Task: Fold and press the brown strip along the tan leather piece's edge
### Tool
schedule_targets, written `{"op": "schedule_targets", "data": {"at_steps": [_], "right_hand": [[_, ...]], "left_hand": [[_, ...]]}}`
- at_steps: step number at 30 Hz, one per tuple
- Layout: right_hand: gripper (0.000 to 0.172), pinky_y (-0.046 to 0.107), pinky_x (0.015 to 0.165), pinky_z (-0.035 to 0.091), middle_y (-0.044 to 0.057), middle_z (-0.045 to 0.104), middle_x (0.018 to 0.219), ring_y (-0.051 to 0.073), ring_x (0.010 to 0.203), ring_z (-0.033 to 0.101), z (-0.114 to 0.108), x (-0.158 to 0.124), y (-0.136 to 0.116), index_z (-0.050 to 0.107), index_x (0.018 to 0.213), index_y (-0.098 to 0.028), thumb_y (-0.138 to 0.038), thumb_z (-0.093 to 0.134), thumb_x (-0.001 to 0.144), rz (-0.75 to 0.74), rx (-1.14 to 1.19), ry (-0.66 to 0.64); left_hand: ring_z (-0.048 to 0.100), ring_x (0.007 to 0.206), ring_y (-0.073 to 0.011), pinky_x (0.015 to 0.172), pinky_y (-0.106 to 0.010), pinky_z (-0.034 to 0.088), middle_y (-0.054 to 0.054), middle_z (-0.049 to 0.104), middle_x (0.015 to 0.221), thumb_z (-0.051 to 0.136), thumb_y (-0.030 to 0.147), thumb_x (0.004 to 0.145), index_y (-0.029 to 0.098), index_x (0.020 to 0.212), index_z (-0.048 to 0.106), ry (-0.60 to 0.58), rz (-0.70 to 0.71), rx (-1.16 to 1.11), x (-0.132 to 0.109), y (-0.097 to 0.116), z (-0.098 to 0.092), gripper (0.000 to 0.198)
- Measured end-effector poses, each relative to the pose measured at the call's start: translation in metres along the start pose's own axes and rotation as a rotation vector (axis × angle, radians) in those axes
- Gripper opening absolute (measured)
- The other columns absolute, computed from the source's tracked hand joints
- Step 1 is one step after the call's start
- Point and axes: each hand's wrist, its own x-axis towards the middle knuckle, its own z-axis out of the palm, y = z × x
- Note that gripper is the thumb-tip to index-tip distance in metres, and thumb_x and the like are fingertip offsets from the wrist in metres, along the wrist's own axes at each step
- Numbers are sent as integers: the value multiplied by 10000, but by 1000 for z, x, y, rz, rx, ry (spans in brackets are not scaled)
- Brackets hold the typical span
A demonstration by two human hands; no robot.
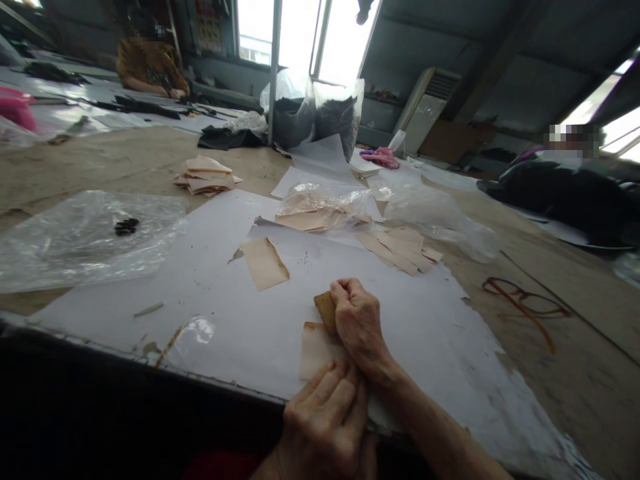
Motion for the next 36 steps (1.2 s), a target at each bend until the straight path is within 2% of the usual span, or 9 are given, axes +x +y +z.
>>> {"op": "schedule_targets", "data": {"at_steps": [3, 8, 10, 14, 20, 23, 27, 31, 36], "right_hand": [[257, 200, 462, 337, -20, 511, 559, 109, 499, 450, -15, -4, -2, 532, 733, -173, -390, 410, 794, 78, 163, -18], [209, 218, 519, 328, 5, 527, 579, 107, 508, 452, -24, -14, -5, 534, 713, -153, -250, 373, 803, -323, -195, -232], [212, 231, 530, 323, 32, 552, 612, 118, 523, 469, -17, -14, -4, 536, 711, -143, -207, 353, 797, -393, -330, -231], [238, 240, 529, 325, 47, 568, 607, 134, 521, 488, 2, -8, 0, 554, 753, -131, -221, 339, 804, -341, -339, -95], [246, 205, 493, 347, -7, 544, 565, 117, 512, 479, -6, -3, -2, 551, 742, -165, -341, 390, 803, 37, 41, -6], [229, 197, 488, 336, -20, 524, 556, 104, 497, 460, -19, -10, -7, 541, 735, -170, -328, 392, 809, -101, 13, -129], [196, 212, 528, 329, 16, 547, 616, 106, 522, 470, -20, -17, -10, 529, 726, -153, -211, 362, 811, -371, -288, -279], [187, 225, 511, 315, 44, 544, 611, 118, 515, 473, -3, -14, -7, 518, 724, -132, -163, 349, 796, -431, -442, -194], [221, 239, 529, 334, 45, 567, 612, 136, 531, 496, 11, -6, -5, 540, 764, -132, -219, 343, 817, -287, -299, -57]], "left_hand": [[588, 911, -248, 844, -342, 487, -121, 641, 943, 490, 194, 682, 54, 989, 611, -36, 21, 35, -2, -2, -2, 359], [607, 833, -232, 833, -340, 492, -112, 651, 790, 491, 141, 652, 60, 886, 645, 38, -13, -10, 0, 0, 1, 292], [613, 783, -227, 819, -341, 499, -111, 643, 732, 487, 127, 628, 61, 821, 655, 72, -32, -43, 2, 1, 3, 264], [613, 736, -214, 814, -338, 502, -102, 630, 678, 478, 116, 609, 66, 754, 657, 77, -37, -63, 3, 2, 5, 236], [585, 907, -244, 846, -340, 487, -132, 641, 909, 494, 182, 672, 39, 971, 615, -37, 19, 24, 0, 0, -1, 352], [587, 890, -237, 852, -342, 482, -126, 642, 878, 487, 169, 667, 45, 955, 618, -23, 11, 6, 0, -1, -1, 340], [601, 742, -199, 807, -331, 499, -83, 612, 664, 476, 113, 636, 95, 769, 645, 49, -41, -63, 1, 1, 4, 216], [561, 581, -166, 697, -313, 524, -47, 554, 543, 451, 96, 612, 134, 623, 615, 135, -71, -49, 3, 4, 8, 168], [593, 680, -188, 769, -332, 514, -73, 601, 640, 448, 108, 622, 102, 752, 639, 77, -49, -43, 5, 3, 4, 230]]}}
